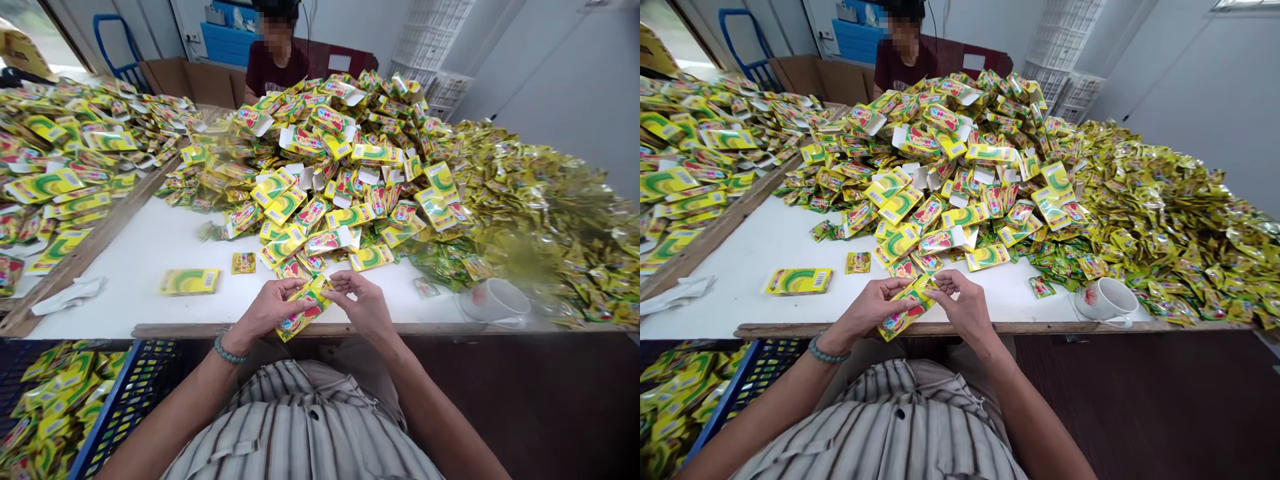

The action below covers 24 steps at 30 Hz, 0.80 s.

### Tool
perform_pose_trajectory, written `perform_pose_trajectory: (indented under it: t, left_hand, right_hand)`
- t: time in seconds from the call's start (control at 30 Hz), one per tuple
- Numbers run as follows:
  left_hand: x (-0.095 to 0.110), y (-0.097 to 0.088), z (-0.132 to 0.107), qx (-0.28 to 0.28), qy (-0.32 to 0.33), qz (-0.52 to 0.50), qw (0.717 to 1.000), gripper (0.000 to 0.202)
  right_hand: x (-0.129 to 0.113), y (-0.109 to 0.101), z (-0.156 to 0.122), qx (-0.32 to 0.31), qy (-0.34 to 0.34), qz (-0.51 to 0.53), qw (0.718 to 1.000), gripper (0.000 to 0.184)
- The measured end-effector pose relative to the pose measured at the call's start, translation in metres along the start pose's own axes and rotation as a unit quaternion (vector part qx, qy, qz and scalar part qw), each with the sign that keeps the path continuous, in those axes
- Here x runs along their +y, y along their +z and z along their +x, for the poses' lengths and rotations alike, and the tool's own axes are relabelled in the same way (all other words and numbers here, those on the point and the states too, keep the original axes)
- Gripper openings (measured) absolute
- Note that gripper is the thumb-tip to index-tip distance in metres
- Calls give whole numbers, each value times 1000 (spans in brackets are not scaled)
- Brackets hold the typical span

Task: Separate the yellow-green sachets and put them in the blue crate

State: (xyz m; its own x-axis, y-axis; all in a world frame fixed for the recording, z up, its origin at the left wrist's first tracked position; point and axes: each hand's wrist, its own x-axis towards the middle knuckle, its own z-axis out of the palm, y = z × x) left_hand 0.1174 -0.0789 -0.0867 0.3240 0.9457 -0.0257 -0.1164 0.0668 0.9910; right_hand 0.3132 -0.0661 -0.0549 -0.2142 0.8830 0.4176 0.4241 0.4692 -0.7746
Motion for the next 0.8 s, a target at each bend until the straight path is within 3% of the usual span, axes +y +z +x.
perform_pose_trajectory:
  t: [0.27,0.37,0.47,0.57,0.67,0.73,0.8]
  left_hand:
    - [1,1,2,18,19,30,999,56]
    - [3,0,2,19,25,68,997,52]
    - [4,2,1,10,29,107,994,50]
    - [2,7,2,11,20,129,991,51]
    - [6,-4,0,40,-5,154,987,61]
    - [16,-28,-5,97,-17,217,971,64]
    - [30,-61,-13,193,-17,316,929,60]
  right_hand:
    - [-3,7,-2,-6,-22,-73,997,2]
    - [-9,6,-4,-69,-1,-61,996,8]
    - [-16,3,-7,-154,63,-12,986,15]
    - [-23,6,-9,-191,117,43,974,25]
    - [-21,17,-10,-161,136,95,973,27]
    - [-10,21,-7,-96,119,101,983,27]
    - [9,14,-1,-2,94,60,994,24]
